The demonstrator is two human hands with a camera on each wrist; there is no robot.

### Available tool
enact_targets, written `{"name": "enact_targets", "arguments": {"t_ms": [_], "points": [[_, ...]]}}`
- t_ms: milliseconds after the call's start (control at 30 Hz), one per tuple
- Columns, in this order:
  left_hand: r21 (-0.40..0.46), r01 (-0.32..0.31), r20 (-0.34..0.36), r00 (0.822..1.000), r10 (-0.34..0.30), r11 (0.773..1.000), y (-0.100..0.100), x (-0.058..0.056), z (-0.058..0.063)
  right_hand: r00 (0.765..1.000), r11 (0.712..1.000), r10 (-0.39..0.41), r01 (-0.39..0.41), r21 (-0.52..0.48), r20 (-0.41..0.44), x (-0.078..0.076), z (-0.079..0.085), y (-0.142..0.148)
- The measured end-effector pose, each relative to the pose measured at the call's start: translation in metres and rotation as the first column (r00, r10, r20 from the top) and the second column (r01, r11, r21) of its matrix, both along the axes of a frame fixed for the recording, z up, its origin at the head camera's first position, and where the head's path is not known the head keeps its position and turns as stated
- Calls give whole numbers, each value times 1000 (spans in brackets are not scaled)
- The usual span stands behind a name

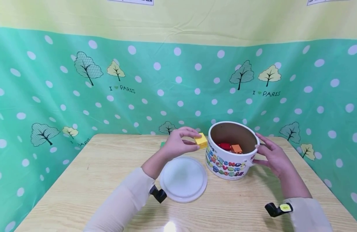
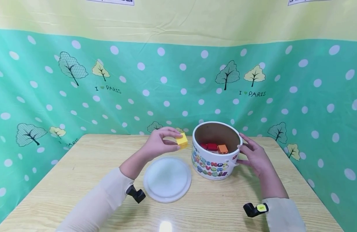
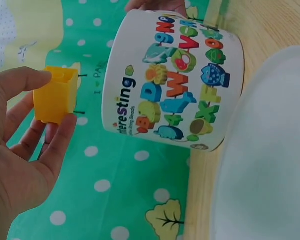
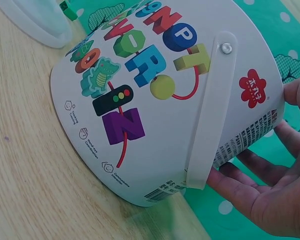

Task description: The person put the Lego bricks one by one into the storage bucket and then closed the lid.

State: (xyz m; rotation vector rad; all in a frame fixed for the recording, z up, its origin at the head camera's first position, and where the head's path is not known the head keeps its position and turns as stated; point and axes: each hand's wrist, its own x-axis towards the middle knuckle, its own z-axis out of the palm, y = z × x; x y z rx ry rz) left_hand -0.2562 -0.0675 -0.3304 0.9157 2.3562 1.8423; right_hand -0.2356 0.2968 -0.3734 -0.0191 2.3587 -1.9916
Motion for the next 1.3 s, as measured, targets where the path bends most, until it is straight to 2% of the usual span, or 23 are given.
{"name": "enact_targets", "arguments": {"t_ms": [300, 367, 533, 567, 767, 1300], "points": [[-44, 22, 36, 999, -20, 999, 17, -2, 2, 1000, 1000, -7, 7, 3, 7, 0, -1, -1], [-60, 20, 35, 999, -18, 998, 21, 1, 6, 1000, 1000, -6, 6, 2, 6, 0, -1, 0], [-112, 2, -5, 1000, -2, 994, 32, -2, 10, 1000, 1000, -8, 8, 4, 6, 0, -1, 0], [-119, 0, -16, 1000, -2, 993, 34, -5, 8, 1000, 1000, -9, 8, 5, 5, 0, -1, 0], [-182, -24, -49, 999, 15, 983, 46, -7, 13, 1000, 1000, -3, 3, 3, -2, 0, -1, 0], [-341, -51, -138, 990, 4, 939, 74, -20, 21, 1000, 1000, -5, 5, 19, 0, 1, 1, -1]]}}
